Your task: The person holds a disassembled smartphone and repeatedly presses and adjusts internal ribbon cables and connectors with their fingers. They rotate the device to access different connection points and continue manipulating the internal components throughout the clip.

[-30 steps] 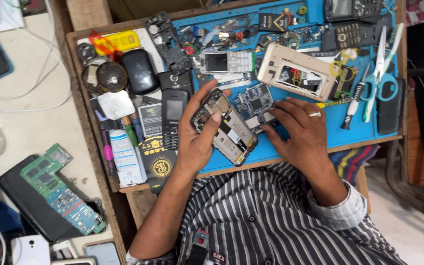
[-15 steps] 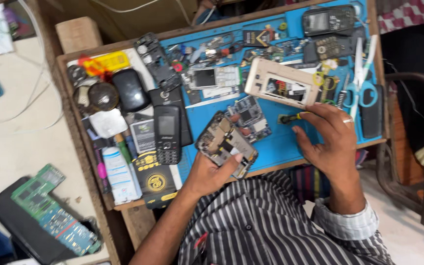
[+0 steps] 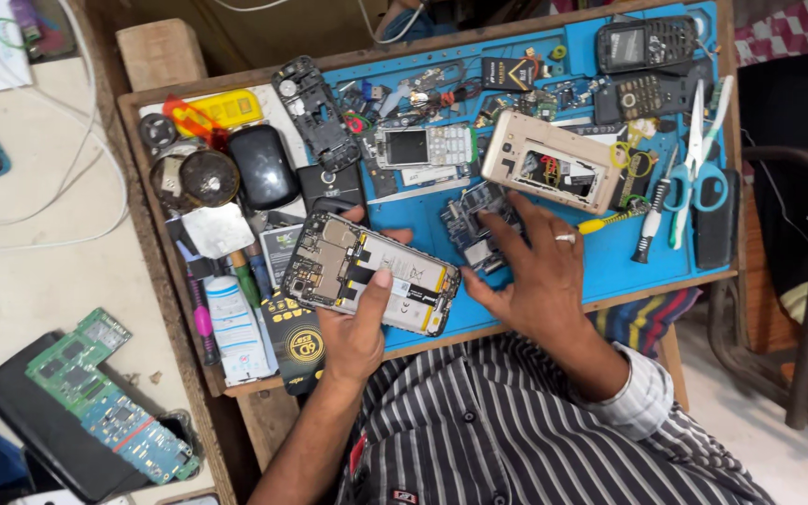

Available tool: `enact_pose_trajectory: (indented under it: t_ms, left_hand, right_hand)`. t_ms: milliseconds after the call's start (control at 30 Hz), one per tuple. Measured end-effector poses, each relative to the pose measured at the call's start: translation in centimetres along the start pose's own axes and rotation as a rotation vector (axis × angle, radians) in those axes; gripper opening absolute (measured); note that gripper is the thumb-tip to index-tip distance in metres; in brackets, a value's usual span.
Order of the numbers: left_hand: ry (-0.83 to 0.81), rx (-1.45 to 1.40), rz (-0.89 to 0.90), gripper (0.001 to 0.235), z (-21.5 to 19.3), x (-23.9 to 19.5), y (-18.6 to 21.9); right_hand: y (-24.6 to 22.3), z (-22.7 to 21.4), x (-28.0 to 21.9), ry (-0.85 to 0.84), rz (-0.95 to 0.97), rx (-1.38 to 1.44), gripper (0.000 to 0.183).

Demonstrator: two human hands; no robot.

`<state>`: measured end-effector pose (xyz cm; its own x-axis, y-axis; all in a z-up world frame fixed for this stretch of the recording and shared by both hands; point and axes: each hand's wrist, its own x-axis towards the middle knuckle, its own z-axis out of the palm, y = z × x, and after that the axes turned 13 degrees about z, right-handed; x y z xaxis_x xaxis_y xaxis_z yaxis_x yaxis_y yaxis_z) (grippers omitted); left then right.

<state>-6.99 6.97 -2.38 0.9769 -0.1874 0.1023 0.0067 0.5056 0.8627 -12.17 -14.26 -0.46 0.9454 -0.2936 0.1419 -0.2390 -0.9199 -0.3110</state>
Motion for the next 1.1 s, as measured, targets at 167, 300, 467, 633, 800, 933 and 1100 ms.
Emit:
enact_pose_trajectory:
  t_ms: [167,300,467,633,800,933,1100]
  left_hand:
    - [-0.098,-0.03,-0.141,0.059,0.7,0.8,-0.2]
    - [-0.17,-0.054,-0.214,0.053,1.4,0.7,-1.8]
    - [-0.143,-0.042,-0.223,0.035,2.0,0.5,-3.8]
    - [-0.11,0.025,-0.196,0.036,1.7,0.2,-4.6]
    - [-0.229,0.162,-0.133,0.044,2.3,0.2,-4.1]
    - [-0.237,0.224,-0.264,0.051,3.3,0.8,-3.2]
    - [-0.342,0.238,-0.229,0.103,2.0,1.4,-3.2]
  right_hand:
    - [2.3,-0.8,0.1,-0.002,0.015,0.003,0.064]
    - [4.3,-1.6,-0.3,0.016,0.025,0.17,0.06]
    - [5.9,-1.8,-0.1,0.031,0.073,0.572,0.055]
    - [6.7,-1.8,0.1,0.075,0.066,0.545,0.051]
    - [5.4,-0.9,1.0,0.161,-0.08,0.403,0.06]
    - [5.2,-0.9,1.8,0.232,-0.232,0.363,0.063]
    - [6.3,-2.0,2.4,0.252,-0.314,0.326,0.052]
